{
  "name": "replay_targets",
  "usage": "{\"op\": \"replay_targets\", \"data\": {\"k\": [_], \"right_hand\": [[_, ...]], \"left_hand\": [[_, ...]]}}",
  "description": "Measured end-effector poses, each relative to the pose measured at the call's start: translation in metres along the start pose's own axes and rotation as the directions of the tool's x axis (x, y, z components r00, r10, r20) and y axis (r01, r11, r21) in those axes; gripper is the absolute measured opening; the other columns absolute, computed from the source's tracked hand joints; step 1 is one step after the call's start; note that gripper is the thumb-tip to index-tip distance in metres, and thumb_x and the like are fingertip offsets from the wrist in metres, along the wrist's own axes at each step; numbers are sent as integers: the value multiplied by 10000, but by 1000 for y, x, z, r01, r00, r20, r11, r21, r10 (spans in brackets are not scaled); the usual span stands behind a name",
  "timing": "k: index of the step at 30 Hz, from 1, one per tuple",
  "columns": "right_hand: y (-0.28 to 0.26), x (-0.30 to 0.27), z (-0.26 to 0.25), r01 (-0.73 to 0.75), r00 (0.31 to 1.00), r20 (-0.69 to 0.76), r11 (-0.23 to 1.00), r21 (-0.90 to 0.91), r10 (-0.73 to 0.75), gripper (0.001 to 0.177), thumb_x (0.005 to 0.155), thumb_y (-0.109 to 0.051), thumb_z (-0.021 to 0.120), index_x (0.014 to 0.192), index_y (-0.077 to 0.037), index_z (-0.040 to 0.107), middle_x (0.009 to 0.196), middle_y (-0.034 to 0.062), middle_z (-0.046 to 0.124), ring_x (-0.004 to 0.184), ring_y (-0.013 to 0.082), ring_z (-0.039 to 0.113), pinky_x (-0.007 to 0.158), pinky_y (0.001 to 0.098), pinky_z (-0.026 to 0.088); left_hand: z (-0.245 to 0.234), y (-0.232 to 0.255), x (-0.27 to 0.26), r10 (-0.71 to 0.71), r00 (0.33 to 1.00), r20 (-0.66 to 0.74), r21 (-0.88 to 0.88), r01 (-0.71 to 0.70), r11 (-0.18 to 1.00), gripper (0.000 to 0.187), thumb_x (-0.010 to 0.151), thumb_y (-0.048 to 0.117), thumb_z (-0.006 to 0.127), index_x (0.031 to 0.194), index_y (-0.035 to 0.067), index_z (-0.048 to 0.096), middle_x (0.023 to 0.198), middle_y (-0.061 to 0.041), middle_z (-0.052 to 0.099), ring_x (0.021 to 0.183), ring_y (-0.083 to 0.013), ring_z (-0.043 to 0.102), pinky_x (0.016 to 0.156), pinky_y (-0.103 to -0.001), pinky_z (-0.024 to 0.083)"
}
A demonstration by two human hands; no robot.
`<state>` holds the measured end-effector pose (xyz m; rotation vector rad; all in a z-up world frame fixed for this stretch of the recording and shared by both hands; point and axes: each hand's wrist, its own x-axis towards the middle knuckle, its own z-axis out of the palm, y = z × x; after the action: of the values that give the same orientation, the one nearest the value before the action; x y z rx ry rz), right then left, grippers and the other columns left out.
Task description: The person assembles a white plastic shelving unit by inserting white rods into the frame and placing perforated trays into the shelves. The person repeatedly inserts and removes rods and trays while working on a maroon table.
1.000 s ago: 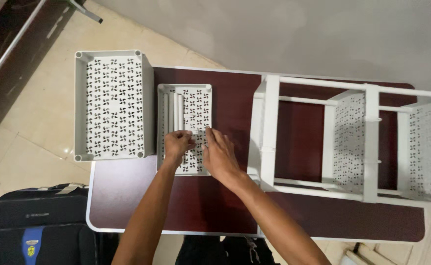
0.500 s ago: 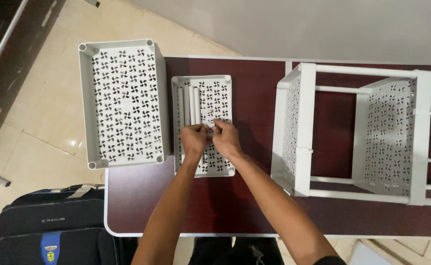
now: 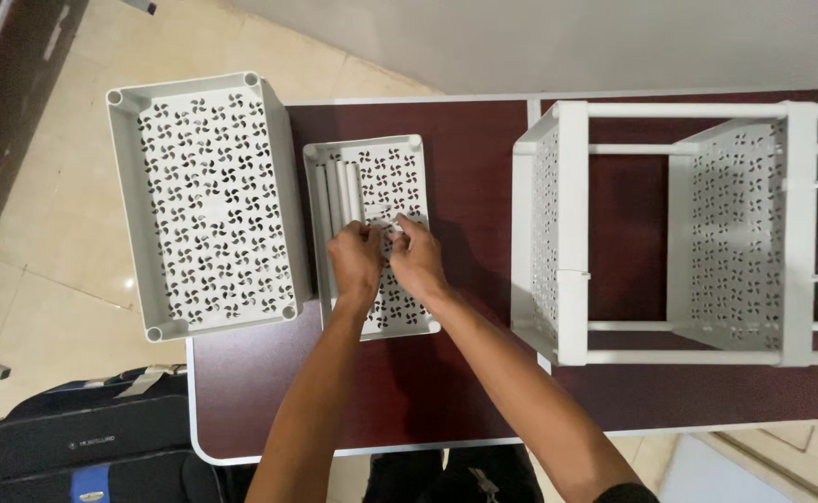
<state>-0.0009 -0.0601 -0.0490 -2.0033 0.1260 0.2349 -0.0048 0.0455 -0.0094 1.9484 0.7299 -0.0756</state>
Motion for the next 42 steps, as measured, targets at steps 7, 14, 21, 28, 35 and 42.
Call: {"op": "replay_targets", "data": {"k": [7,14,21,28,35,42], "right_hand": [[-71,-80,-104,238,967,110,967,-88,-228,486,986,-27,541,1461,48,467,1388,216,566,1219,325,636,927,349,575],[-69,-125,-227,383,858,-153,811,-442,-490,643,973,-136,646,1522,54,372,1483,276,405,1396,422,426,1173,530,386],[-27,-130,-237,262,948,-26,825,-501,-318,875,852,-205,749,1529,58,260,1519,322,394,1407,457,412,1149,527,378],[-15,-128,-238,269,943,-51,843,-466,-330,844,862,-159,728,1541,107,303,1500,274,439,1415,432,460,1165,532,378],[-27,-127,-238,354,899,14,706,-614,-438,795,842,-176,743,1505,74,381,1532,325,355,1417,433,373,1145,587,287],[-59,-138,-203,444,870,2,782,-436,-493,560,978,-107,655,1506,-16,494,1397,186,547,1324,337,535,1103,502,449]], "left_hand": [[23,19,-34,188,982,25,-139,-183,973,348,1018,249,657,858,-52,726,643,-135,690,533,-181,622,531,-352,492],[73,57,-104,121,846,519,-464,160,871,292,986,265,678,891,-5,735,768,-59,723,712,-122,677,671,-262,578],[97,83,-123,89,713,695,-465,352,812,321,979,277,741,935,-40,727,815,-88,734,708,-115,673,667,-272,593],[100,83,-132,152,705,693,-494,311,812,207,938,213,763,950,11,719,817,-70,718,675,-107,635,609,-267,548],[88,74,-131,72,756,651,-544,399,738,168,1003,182,618,1029,16,618,939,-149,743,810,-205,749,709,-352,660],[31,48,-114,-9,831,556,-568,389,725,171,995,139,615,1050,-15,665,957,-189,741,845,-248,760,746,-404,691]]}}
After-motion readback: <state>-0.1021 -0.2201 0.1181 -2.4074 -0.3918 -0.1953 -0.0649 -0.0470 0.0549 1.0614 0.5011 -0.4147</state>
